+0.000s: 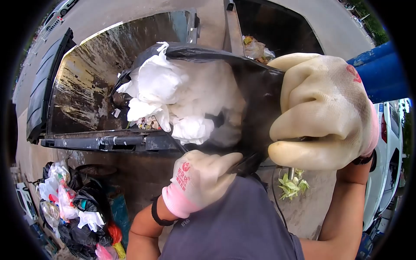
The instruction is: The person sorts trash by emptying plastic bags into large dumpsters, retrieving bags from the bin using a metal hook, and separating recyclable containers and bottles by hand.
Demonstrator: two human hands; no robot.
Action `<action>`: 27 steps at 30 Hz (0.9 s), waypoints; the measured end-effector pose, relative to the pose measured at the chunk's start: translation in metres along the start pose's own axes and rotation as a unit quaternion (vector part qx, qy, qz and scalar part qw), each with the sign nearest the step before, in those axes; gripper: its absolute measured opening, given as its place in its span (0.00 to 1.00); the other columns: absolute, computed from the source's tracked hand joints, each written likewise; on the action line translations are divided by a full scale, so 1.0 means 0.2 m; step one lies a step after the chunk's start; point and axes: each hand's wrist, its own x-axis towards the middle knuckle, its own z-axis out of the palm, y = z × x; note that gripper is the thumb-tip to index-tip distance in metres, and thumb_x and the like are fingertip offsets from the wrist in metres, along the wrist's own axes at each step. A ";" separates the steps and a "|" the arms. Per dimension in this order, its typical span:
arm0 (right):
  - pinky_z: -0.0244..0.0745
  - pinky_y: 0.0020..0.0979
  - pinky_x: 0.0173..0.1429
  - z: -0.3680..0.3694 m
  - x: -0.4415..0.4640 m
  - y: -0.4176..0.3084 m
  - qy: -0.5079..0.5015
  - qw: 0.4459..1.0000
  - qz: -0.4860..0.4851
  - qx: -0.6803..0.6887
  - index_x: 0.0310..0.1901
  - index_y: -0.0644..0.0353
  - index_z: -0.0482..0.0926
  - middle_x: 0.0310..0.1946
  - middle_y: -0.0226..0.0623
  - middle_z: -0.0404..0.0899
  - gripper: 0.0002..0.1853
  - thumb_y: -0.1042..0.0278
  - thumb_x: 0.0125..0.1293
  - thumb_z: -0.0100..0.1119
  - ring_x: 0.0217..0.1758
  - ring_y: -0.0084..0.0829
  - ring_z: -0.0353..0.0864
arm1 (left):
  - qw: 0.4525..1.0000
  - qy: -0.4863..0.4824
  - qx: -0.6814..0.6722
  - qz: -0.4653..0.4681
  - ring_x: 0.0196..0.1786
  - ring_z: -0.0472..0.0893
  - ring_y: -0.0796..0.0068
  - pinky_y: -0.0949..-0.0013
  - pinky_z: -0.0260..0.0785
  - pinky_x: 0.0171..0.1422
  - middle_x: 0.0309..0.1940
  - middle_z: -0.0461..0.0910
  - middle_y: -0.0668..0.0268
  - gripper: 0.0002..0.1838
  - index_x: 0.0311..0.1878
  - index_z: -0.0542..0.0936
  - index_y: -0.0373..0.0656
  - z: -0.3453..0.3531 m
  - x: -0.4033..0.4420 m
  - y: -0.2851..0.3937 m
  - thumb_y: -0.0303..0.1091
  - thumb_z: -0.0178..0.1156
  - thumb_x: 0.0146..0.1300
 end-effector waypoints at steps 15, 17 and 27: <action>0.69 0.41 0.76 0.26 -0.22 0.07 0.352 0.842 0.390 0.117 0.77 0.71 0.64 0.74 0.52 0.72 0.29 0.68 0.79 0.47 0.74 0.41 0.75 | 0.978 0.191 -0.083 0.036 0.29 0.82 0.69 0.68 0.73 0.38 0.31 0.86 0.64 0.06 0.41 0.88 0.35 -0.22 0.19 -0.05 0.25 0.68 0.62; 0.72 0.37 0.73 0.34 -0.25 0.04 0.391 0.770 0.479 0.154 0.76 0.70 0.67 0.73 0.49 0.73 0.27 0.66 0.81 0.49 0.73 0.38 0.77 | 0.974 0.203 -0.091 -0.037 0.29 0.78 0.77 0.72 0.70 0.39 0.29 0.84 0.67 0.06 0.42 0.88 0.35 -0.30 0.24 0.00 0.25 0.67 0.64; 0.77 0.29 0.64 0.84 -0.54 -0.03 0.230 0.664 0.590 0.398 0.69 0.68 0.75 0.58 0.37 0.83 0.28 0.61 0.74 0.65 0.59 0.23 0.81 | 0.954 0.217 0.182 0.097 0.42 0.83 0.68 0.69 0.73 0.51 0.43 0.86 0.59 0.17 0.54 0.86 0.32 -0.42 0.47 -0.06 0.16 0.60 0.62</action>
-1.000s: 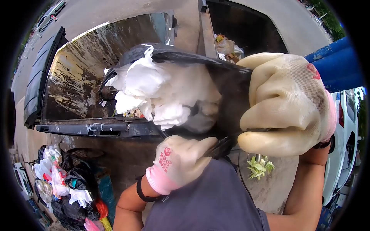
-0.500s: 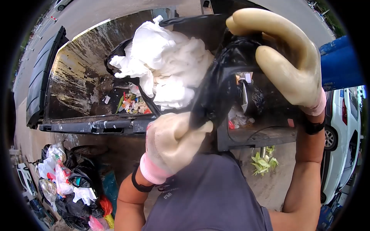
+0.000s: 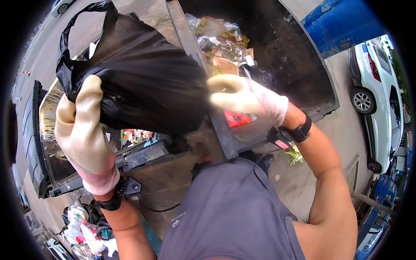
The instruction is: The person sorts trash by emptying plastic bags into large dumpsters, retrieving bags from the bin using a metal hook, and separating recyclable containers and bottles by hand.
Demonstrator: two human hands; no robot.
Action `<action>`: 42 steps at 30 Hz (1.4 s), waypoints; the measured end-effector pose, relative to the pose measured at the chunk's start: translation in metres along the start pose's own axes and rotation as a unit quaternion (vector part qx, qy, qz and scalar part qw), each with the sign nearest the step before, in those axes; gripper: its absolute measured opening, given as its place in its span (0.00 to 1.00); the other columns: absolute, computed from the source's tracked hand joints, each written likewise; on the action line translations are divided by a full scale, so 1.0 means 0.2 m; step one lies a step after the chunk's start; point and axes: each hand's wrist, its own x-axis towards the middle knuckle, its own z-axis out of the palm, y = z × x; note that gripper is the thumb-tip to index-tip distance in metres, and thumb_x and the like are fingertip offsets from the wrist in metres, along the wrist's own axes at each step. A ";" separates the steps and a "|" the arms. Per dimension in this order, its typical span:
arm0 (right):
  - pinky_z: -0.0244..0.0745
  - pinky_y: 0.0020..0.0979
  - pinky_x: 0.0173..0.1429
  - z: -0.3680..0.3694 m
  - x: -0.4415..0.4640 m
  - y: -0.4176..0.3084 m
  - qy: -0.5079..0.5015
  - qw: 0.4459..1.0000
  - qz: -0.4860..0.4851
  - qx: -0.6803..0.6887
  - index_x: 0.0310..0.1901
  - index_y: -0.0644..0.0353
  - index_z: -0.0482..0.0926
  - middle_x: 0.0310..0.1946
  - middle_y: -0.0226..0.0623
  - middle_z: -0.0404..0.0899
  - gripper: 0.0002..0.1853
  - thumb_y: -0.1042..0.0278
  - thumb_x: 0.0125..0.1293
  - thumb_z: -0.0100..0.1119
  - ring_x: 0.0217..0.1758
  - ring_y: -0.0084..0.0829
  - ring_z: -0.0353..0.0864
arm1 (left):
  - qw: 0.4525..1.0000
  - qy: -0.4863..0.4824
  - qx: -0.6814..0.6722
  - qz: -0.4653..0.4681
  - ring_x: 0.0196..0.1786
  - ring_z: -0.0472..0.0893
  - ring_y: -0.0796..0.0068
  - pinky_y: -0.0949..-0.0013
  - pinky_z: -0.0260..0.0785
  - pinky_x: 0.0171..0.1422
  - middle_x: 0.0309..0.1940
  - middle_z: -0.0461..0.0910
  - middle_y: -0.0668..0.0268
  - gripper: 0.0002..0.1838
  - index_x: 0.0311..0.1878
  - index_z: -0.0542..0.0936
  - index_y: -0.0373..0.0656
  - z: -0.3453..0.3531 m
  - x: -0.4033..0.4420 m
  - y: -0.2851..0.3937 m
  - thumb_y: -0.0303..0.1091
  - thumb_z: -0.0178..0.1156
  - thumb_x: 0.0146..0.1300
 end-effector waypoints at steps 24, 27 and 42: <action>0.85 0.40 0.62 0.25 0.18 0.27 -0.070 0.859 0.133 0.489 0.56 0.57 0.78 0.50 0.30 0.81 0.15 0.58 0.77 0.61 0.54 0.34 0.85 | 0.985 0.143 -0.099 -0.004 0.45 0.85 0.65 0.70 0.79 0.46 0.48 0.86 0.57 0.29 0.64 0.82 0.37 0.08 0.12 -0.37 0.08 0.58 0.59; 0.74 0.27 0.40 0.31 0.27 0.26 -0.019 0.861 0.084 0.501 0.45 0.54 0.79 0.33 0.24 0.75 0.04 0.67 0.74 0.59 0.34 0.21 0.76 | 0.988 0.126 -0.064 -0.068 0.38 0.82 0.70 0.73 0.76 0.40 0.40 0.83 0.62 0.28 0.65 0.82 0.38 -0.01 0.10 -0.37 0.10 0.58 0.60; 0.75 0.32 0.57 0.04 0.58 -0.32 -0.038 0.937 -0.252 0.239 0.53 0.56 0.78 0.39 0.24 0.76 0.11 0.62 0.77 0.56 0.43 0.24 0.75 | 0.909 0.163 -0.247 -0.295 0.30 0.71 0.86 0.77 0.64 0.35 0.34 0.76 0.72 0.15 0.53 0.86 0.37 -0.25 -0.21 -0.81 0.41 0.65 0.75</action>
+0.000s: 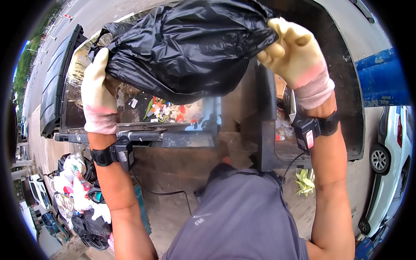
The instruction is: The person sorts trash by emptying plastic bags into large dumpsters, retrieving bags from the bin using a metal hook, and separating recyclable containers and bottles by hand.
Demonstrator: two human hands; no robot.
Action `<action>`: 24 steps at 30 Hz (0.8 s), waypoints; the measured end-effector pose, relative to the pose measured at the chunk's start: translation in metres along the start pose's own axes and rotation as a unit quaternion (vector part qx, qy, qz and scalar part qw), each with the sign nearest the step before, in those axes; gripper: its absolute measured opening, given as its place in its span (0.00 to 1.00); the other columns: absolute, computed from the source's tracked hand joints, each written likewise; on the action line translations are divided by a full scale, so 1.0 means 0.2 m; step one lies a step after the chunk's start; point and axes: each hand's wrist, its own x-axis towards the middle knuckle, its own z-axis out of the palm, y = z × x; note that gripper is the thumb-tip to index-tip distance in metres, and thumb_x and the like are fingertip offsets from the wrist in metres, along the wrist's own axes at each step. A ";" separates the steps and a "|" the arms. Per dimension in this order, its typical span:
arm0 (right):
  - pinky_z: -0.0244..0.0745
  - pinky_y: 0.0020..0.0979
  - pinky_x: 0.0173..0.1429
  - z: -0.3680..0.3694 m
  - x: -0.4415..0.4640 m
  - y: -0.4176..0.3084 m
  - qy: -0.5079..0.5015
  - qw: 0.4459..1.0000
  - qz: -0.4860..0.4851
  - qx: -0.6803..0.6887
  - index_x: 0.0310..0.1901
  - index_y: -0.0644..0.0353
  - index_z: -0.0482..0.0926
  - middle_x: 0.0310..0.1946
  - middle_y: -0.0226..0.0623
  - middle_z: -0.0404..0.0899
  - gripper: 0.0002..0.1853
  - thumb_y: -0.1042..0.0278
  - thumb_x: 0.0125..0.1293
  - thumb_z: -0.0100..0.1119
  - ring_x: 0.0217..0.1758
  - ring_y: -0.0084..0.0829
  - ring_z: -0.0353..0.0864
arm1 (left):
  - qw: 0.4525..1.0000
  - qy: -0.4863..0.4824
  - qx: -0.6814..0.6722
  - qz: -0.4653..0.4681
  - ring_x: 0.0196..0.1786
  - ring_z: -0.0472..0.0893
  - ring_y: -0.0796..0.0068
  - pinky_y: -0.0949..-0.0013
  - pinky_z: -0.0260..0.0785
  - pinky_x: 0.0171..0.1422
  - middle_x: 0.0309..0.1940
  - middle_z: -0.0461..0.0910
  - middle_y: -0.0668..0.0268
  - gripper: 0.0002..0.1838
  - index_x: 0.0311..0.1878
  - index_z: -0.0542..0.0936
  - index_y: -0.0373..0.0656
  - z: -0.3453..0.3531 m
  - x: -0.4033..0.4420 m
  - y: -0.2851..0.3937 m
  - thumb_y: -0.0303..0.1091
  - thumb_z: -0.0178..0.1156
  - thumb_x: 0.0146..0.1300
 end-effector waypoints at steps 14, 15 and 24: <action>0.80 0.37 0.47 0.60 0.41 -0.07 -0.109 0.992 0.046 -0.039 0.51 0.65 0.80 0.38 0.37 0.81 0.10 0.71 0.77 0.53 0.35 0.33 0.79 | 0.909 0.041 0.415 0.015 0.40 0.86 0.79 0.72 0.77 0.51 0.37 0.91 0.63 0.15 0.50 0.89 0.37 -0.18 -0.09 0.30 0.40 0.69 0.70; 0.80 0.36 0.48 0.64 0.40 -0.11 -0.038 0.977 0.036 -0.208 0.51 0.65 0.81 0.39 0.37 0.81 0.10 0.70 0.77 0.54 0.36 0.32 0.79 | 0.925 0.022 0.374 0.065 0.41 0.84 0.81 0.74 0.76 0.51 0.40 0.89 0.66 0.16 0.52 0.88 0.35 -0.17 -0.08 0.33 0.39 0.68 0.72; 0.75 0.26 0.43 0.78 0.51 -0.06 -0.015 0.980 0.167 -0.108 0.42 0.65 0.81 0.32 0.33 0.81 0.12 0.63 0.68 0.66 0.34 0.22 0.79 | 0.886 -0.196 0.370 0.198 0.36 0.87 0.60 0.64 0.77 0.46 0.32 0.85 0.53 0.16 0.43 0.85 0.35 0.12 0.01 0.20 0.41 0.68 0.64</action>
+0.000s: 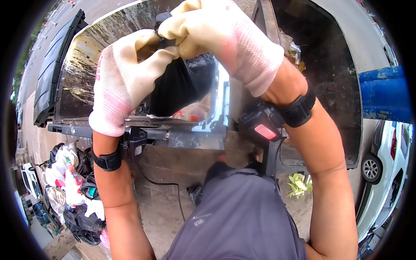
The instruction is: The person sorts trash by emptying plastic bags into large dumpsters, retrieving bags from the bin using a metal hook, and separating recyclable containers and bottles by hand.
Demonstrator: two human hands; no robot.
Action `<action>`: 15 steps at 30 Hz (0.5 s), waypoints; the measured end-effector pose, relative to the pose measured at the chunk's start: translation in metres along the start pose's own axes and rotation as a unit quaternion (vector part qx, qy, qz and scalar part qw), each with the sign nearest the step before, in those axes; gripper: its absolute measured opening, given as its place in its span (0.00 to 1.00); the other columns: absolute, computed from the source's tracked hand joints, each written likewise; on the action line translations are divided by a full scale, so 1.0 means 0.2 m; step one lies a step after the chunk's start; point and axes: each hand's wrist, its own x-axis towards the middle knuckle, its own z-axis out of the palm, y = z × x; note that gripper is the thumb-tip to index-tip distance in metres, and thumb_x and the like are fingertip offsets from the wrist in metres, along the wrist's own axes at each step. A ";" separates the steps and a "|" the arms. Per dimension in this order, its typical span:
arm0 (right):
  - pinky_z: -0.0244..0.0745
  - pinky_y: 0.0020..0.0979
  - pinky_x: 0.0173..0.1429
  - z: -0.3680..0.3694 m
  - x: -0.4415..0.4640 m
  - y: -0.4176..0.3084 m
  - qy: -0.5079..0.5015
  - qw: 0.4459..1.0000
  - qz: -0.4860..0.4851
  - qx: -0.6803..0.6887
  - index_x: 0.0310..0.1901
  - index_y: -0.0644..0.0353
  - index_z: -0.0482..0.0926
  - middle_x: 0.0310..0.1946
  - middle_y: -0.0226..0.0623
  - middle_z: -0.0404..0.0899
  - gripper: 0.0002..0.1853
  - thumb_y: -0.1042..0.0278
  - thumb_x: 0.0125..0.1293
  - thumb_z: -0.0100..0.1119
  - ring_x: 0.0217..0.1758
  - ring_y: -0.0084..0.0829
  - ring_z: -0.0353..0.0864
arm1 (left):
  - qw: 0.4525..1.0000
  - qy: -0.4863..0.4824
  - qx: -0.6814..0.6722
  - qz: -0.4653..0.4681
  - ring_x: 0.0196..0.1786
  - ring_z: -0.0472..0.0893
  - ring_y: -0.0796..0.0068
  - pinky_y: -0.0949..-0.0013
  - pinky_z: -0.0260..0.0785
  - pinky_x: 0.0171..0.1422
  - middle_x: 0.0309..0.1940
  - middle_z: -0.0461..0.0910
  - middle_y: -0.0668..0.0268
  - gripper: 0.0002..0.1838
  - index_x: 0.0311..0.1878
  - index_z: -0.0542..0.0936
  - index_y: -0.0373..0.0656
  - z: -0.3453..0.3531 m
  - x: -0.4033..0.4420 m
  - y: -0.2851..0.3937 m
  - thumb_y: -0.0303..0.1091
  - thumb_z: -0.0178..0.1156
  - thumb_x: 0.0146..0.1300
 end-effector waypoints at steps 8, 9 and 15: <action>0.76 0.26 0.52 -0.02 0.08 -0.01 -0.090 0.983 -0.151 0.043 0.50 0.63 0.81 0.41 0.32 0.82 0.15 0.60 0.72 0.64 0.42 0.21 0.81 | 0.959 0.111 0.159 0.206 0.44 0.88 0.65 0.66 0.79 0.50 0.45 0.89 0.63 0.10 0.44 0.87 0.44 -0.03 0.06 -0.17 0.22 0.65 0.61; 0.76 0.26 0.54 -0.03 0.11 0.01 -0.068 0.986 -0.151 -0.007 0.52 0.64 0.81 0.43 0.31 0.83 0.16 0.60 0.72 0.64 0.45 0.21 0.81 | 0.986 0.125 0.056 0.098 0.45 0.88 0.67 0.67 0.79 0.51 0.47 0.89 0.63 0.12 0.49 0.89 0.46 -0.03 0.04 -0.16 0.22 0.66 0.64; 0.78 0.33 0.64 -0.12 0.24 0.44 -0.012 0.925 -0.048 -0.377 0.72 0.63 0.72 0.62 0.48 0.83 0.35 0.62 0.65 0.68 0.61 0.31 0.84 | 0.904 0.121 0.383 0.148 0.57 0.87 0.65 0.70 0.80 0.64 0.55 0.88 0.65 0.19 0.57 0.87 0.41 -0.37 0.05 -0.35 0.17 0.65 0.64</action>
